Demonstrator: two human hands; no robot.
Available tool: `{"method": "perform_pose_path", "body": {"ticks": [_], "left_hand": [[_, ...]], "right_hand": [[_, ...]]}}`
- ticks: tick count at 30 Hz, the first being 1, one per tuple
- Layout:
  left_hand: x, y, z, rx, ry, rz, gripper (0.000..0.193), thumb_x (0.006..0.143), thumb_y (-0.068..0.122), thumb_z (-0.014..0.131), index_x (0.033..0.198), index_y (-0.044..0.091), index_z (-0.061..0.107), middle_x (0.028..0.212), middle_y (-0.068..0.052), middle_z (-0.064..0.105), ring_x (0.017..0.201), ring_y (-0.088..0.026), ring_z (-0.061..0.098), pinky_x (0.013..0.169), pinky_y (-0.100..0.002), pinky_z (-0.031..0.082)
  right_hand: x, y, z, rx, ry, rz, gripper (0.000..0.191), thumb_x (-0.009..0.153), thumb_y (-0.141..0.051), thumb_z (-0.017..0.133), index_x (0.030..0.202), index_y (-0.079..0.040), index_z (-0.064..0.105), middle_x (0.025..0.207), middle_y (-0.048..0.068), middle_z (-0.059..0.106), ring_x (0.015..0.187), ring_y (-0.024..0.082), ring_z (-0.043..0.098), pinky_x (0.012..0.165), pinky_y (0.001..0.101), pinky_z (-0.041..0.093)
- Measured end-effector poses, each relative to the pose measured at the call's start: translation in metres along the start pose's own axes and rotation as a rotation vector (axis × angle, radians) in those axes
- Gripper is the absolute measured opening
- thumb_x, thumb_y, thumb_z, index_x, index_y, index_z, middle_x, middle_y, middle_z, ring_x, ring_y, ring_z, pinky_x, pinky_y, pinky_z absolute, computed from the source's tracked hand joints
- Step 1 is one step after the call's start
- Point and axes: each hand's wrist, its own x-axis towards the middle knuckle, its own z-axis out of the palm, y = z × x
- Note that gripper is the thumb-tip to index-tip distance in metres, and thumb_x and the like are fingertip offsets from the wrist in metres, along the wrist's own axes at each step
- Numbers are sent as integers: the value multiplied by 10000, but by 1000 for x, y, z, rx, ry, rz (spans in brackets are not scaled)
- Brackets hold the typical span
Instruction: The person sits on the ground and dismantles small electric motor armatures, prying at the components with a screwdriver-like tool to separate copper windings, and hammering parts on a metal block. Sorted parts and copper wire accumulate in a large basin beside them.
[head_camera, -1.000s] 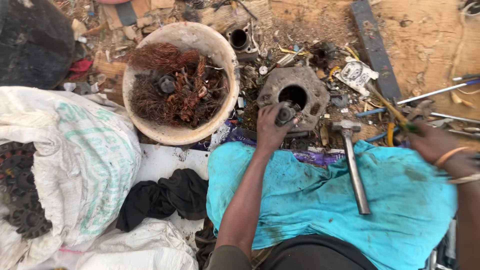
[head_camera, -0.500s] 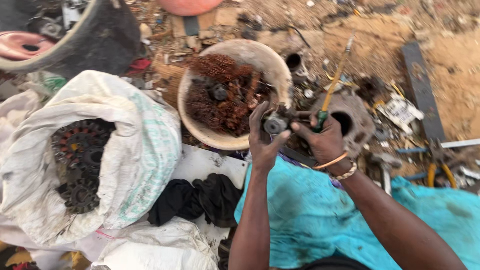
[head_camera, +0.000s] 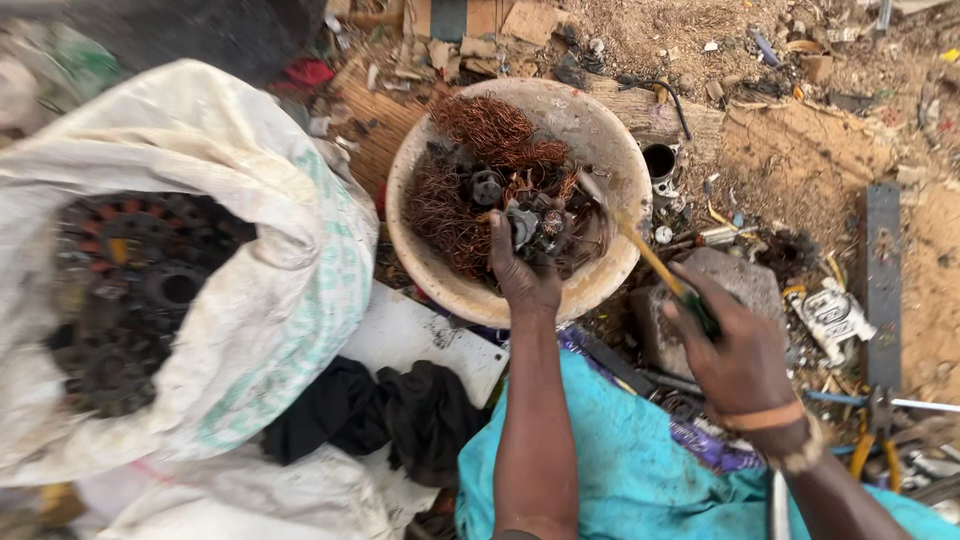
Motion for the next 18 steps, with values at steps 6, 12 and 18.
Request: {"method": "perform_pose_path", "body": {"ticks": [6, 12, 18], "left_hand": [[22, -17, -20, 76, -16, 104, 436, 802, 397, 901, 1045, 125, 662, 941, 9, 663, 877, -154, 672, 813, -335, 608], [33, -21, -28, 45, -31, 104, 392, 846, 324, 904, 1046, 134, 625, 950, 12, 598, 865, -122, 602, 830, -318, 601], [34, -14, -20, 93, -27, 121, 407, 793, 334, 864, 1070, 114, 663, 1012, -8, 664, 918, -129, 676, 834, -305, 625]], "right_hand": [[-11, 2, -3, 15, 23, -75, 366, 912, -223, 742, 1268, -139, 734, 957, 127, 776, 677, 201, 723, 607, 341, 556], [-1, 3, 3, 47, 2, -100, 365, 929, -215, 734, 1289, -154, 719, 956, 103, 759, 702, 159, 711, 605, 305, 552], [9, 1, 10, -26, -55, -19, 379, 914, -202, 744, 1291, -169, 734, 768, 89, 717, 527, 165, 606, 523, 342, 483]]}}
